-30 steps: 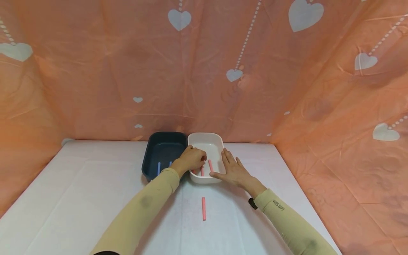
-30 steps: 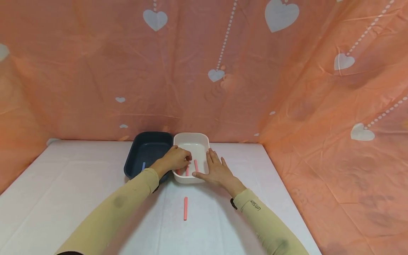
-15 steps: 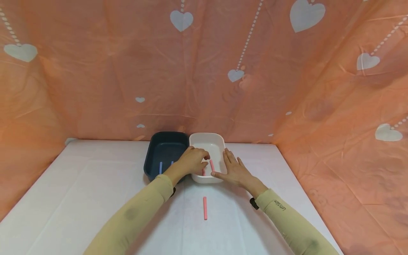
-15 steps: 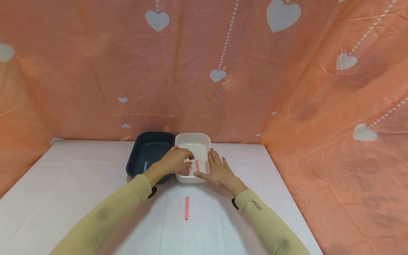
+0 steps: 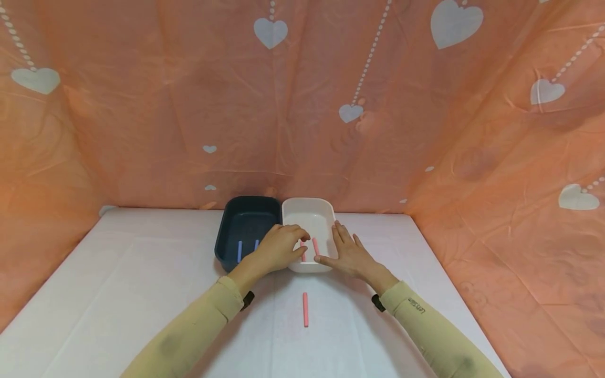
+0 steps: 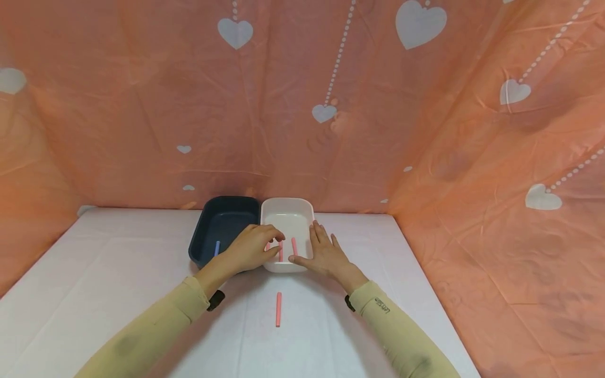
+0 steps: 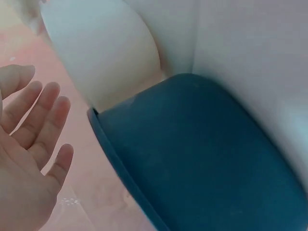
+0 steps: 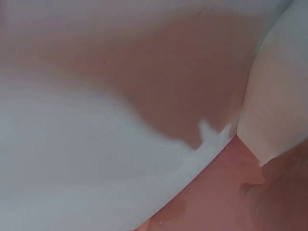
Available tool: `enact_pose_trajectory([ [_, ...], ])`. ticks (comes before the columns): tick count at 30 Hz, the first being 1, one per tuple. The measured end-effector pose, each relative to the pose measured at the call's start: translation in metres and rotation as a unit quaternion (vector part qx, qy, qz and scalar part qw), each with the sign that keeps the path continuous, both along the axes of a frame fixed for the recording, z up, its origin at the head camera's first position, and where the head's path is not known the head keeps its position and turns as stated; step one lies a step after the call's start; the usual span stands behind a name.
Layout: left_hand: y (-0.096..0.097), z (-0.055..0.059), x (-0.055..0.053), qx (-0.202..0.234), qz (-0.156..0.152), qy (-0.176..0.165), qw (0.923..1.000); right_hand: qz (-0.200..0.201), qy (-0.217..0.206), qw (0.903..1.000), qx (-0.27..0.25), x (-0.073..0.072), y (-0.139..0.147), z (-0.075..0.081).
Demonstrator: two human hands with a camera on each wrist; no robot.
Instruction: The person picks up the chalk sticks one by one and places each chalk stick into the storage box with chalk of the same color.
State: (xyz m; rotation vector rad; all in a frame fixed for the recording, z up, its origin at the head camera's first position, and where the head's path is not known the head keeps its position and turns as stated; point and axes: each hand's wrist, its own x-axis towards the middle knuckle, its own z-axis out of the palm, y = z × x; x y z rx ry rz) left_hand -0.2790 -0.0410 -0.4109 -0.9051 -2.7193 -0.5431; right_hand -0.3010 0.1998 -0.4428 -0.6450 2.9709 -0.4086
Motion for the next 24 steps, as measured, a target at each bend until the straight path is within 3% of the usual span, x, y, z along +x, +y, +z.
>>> enact_pose_trajectory([
  [6,-0.005,-0.003,0.016,0.015,-0.006,0.036,0.9992,0.000,0.003,1.0000,-0.001,0.000,0.000,0.001],
  [11,-0.006,-0.008,0.027,0.013,-0.015,0.045,0.9988,0.001,0.001,1.0000,-0.003,0.000,0.000,0.001],
  [17,-0.006,-0.015,0.037,0.004,-0.050,0.049,0.9975,-0.001,0.001,1.0000,-0.004,0.001,0.001,0.001],
  [24,-0.002,-0.025,0.048,-0.023,-0.073,0.008,0.9971,0.002,0.003,1.0000,-0.004,0.000,0.000,0.000],
])
